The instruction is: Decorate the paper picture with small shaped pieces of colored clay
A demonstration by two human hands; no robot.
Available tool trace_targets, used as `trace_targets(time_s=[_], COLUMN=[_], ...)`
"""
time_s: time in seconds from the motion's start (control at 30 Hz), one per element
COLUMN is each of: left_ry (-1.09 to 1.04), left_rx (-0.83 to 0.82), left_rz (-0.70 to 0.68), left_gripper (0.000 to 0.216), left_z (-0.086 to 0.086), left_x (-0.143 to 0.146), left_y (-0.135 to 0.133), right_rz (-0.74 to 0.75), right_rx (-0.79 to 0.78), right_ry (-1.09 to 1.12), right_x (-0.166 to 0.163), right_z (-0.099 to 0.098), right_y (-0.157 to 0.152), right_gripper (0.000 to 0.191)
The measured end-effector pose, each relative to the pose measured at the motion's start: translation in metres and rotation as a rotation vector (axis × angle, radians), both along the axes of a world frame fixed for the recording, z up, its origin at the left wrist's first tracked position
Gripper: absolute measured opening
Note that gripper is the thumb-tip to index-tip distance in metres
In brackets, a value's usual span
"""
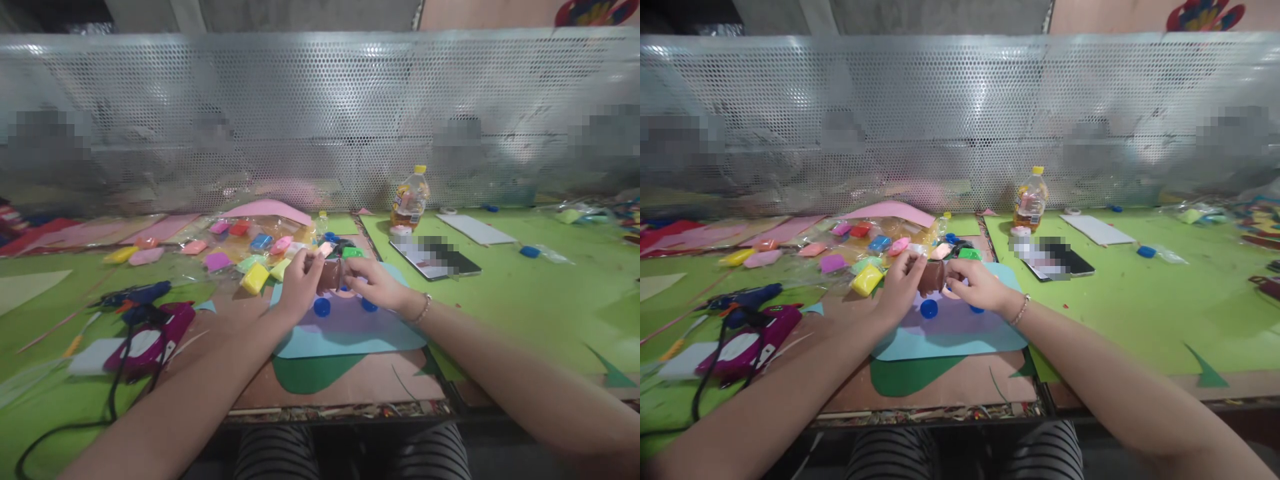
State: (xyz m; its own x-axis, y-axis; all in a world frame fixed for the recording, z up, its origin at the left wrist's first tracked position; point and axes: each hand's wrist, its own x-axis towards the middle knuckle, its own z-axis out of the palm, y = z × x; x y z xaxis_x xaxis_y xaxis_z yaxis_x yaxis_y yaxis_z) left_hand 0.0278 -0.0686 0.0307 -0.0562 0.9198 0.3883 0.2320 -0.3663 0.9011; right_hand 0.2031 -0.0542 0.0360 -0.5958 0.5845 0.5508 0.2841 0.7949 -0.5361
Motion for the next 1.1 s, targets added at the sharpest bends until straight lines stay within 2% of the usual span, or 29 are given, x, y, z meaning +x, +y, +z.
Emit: trace_targets(time_s=[0.6,0.93,1.1], left_ry=[0.055,0.060,-0.014], left_rx=[0.057,0.076,0.034], left_rz=[0.015,-0.050,-0.071], left_gripper=[0.021,0.022,0.024], left_z=[-0.003,-0.004,-0.002], left_x=[-0.003,-0.002,0.000], left_y=[0.003,-0.002,-0.002], right_rz=[-0.040,-0.244,-0.194], right_rx=[0.002,-0.031,-0.030], right_ry=[-0.008,-0.058,-0.062], right_x=[-0.002,-0.010,-0.009], right_z=[0.000,0.003,0.005], right_y=[0.000,-0.006,-0.006], right_gripper=[0.011,0.016,0.019])
